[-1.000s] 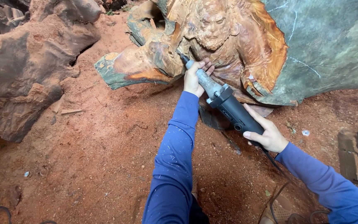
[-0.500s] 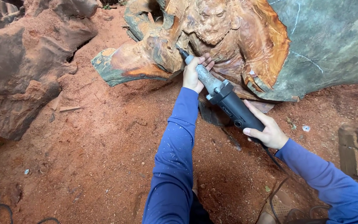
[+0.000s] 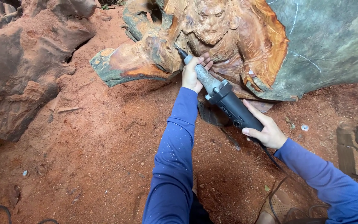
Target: Carving intricate details into a large wooden sculpture using a power rotary tool.
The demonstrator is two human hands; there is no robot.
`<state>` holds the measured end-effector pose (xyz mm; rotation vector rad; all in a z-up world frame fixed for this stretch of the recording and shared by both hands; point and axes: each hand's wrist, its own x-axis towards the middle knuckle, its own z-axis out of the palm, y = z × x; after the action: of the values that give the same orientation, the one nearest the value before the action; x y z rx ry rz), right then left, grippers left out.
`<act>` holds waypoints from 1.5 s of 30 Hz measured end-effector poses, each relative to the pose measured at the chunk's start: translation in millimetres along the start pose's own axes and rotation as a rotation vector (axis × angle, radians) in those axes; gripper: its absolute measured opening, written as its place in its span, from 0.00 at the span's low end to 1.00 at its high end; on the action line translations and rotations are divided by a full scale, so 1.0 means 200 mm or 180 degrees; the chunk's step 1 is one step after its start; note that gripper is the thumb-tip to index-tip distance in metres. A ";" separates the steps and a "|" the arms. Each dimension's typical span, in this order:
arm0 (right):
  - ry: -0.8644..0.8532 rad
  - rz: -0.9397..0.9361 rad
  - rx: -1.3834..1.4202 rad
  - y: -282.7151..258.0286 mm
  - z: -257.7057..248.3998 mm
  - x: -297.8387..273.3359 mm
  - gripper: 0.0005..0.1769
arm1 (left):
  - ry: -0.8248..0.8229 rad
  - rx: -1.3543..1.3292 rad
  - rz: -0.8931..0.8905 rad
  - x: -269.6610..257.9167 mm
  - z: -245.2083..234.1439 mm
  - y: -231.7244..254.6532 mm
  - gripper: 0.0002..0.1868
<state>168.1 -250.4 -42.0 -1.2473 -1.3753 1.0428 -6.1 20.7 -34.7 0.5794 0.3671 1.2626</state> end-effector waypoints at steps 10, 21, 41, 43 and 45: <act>-0.0032 0.0018 -0.0088 0.07 -0.03 0.01 0.53 | -0.0028 -0.0035 0.0025 0.01 -0.03 -0.04 0.12; -0.0021 0.0068 0.0147 0.03 -0.02 0.00 0.51 | 0.0094 -0.0010 -0.0032 -0.01 0.00 -0.02 0.07; -0.0121 0.0004 0.0533 0.08 0.03 -0.03 0.50 | 0.0916 0.0422 -0.0213 -0.03 0.04 -0.01 0.18; -0.0133 -0.0010 0.0556 0.07 0.04 -0.03 0.50 | 0.0911 0.0498 -0.0186 0.01 0.01 -0.02 0.20; -0.0059 0.0016 0.0531 0.05 0.05 -0.04 0.50 | 0.0943 0.0431 -0.0210 0.07 -0.04 -0.07 0.17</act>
<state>159.6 -257.3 -55.1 -1.1214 -1.2720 1.1508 3.3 34.0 -48.7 0.4901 0.7177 1.2684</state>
